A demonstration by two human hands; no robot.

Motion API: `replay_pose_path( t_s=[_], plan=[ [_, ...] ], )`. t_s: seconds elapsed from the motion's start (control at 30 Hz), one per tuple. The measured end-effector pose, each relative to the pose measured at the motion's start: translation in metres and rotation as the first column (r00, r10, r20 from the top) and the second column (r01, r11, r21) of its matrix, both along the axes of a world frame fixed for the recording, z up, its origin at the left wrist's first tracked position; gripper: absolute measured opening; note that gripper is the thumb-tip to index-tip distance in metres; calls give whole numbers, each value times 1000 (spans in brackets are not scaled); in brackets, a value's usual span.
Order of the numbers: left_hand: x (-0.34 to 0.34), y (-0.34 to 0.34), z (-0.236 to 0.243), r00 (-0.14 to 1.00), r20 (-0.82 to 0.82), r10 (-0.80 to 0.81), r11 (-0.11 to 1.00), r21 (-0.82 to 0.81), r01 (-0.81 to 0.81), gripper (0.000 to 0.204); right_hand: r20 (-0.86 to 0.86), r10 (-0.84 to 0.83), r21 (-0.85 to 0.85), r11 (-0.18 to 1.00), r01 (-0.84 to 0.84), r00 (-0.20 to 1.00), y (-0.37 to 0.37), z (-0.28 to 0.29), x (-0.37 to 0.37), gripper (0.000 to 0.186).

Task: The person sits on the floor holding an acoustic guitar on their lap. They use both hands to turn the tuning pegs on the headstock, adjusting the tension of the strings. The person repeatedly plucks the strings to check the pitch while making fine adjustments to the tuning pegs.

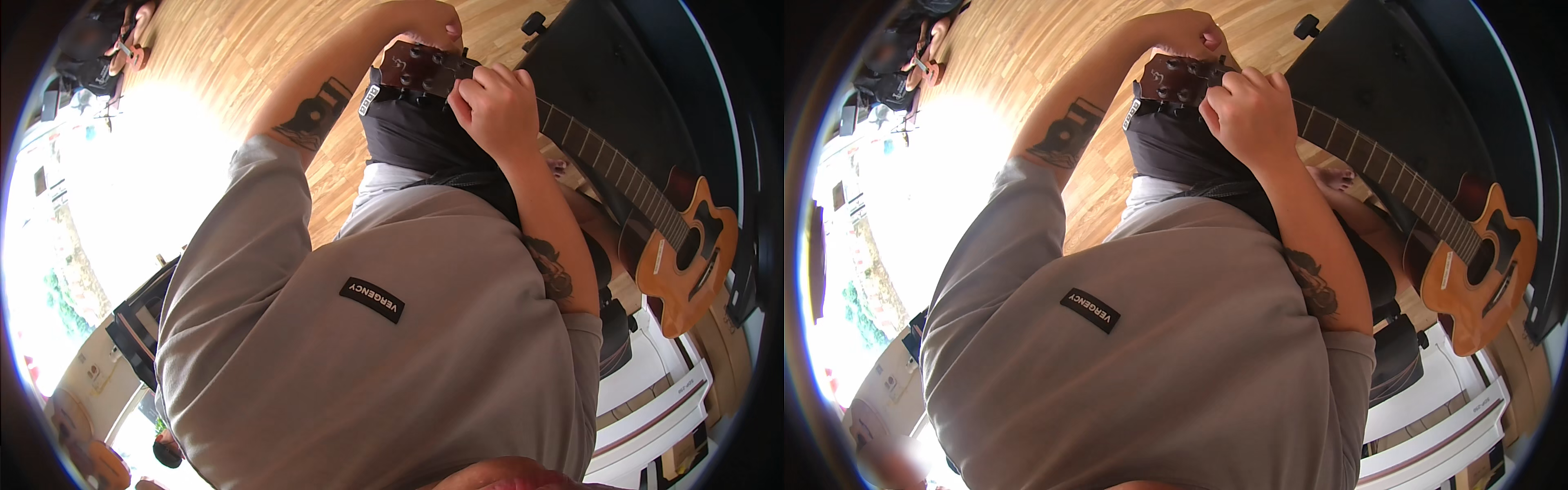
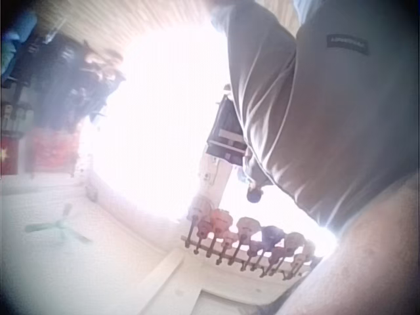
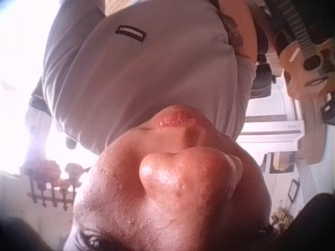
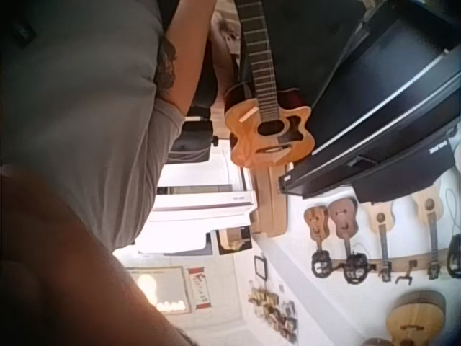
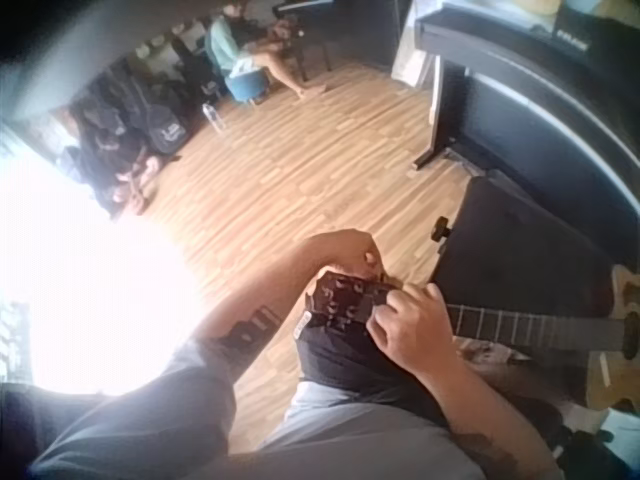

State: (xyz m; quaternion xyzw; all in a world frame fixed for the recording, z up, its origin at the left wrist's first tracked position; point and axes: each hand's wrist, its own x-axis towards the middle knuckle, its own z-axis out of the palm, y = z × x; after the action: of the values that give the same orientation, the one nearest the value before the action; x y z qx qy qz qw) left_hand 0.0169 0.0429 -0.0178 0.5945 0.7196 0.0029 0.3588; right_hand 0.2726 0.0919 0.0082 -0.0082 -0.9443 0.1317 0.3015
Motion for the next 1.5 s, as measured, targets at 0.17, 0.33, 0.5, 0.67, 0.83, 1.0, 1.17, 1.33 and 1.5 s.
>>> replay_pose_path(
  t_s=[0.17, 0.33, 0.5, 0.67, 0.83, 1.0, 1.17, 1.33, 1.5],
  plan=[
    [2, -18, 2, 892, 450, 31, 980, 162, -116, 23, -17, -8, 1, 1000, 8, 1000, 0, -2, -1, 27],
    [0, -28, 23, 885, 464, -46, 989, 143, -23, 17, 5, -14, 13, 1000, 14, 1000, 0, 0, 1, 27],
    [-10, -34, 11, 756, 650, -74, 983, 173, -53, 21, 4, -8, 5, 1000, 8, 1000, -1, 3, -1, 27],
    [-4, -36, 19, 718, 689, 96, 979, 66, -194, 25, 19, -12, 11, 1000, 12, 1000, 0, 2, 0, 26],
    [-5, -30, 19, 821, 569, -44, 989, 143, -46, 20, 2, -16, -4, 1000, 16, 1000, -1, 2, 0, 26],
    [-20, -25, 0, 828, 559, -50, 993, 114, -16, 14, 12, -9, -8, 1000, 9, 1000, -1, 2, 2, 25],
    [-11, -38, 14, 695, 695, 184, 958, 32, -286, 14, 13, 3, -39, 999, -3, 1000, 1, 5, 3, 22],
    [2, -35, 27, 768, 639, 41, 979, 129, -160, 12, 75, -12, -39, 999, 15, 997, 1, 2, 5, 19],
    [-4, -32, 22, 839, 543, 19, 988, 117, -98, 8, 52, -4, -34, 999, 6, 999, 2, 3, 3, 19]
  ],
)
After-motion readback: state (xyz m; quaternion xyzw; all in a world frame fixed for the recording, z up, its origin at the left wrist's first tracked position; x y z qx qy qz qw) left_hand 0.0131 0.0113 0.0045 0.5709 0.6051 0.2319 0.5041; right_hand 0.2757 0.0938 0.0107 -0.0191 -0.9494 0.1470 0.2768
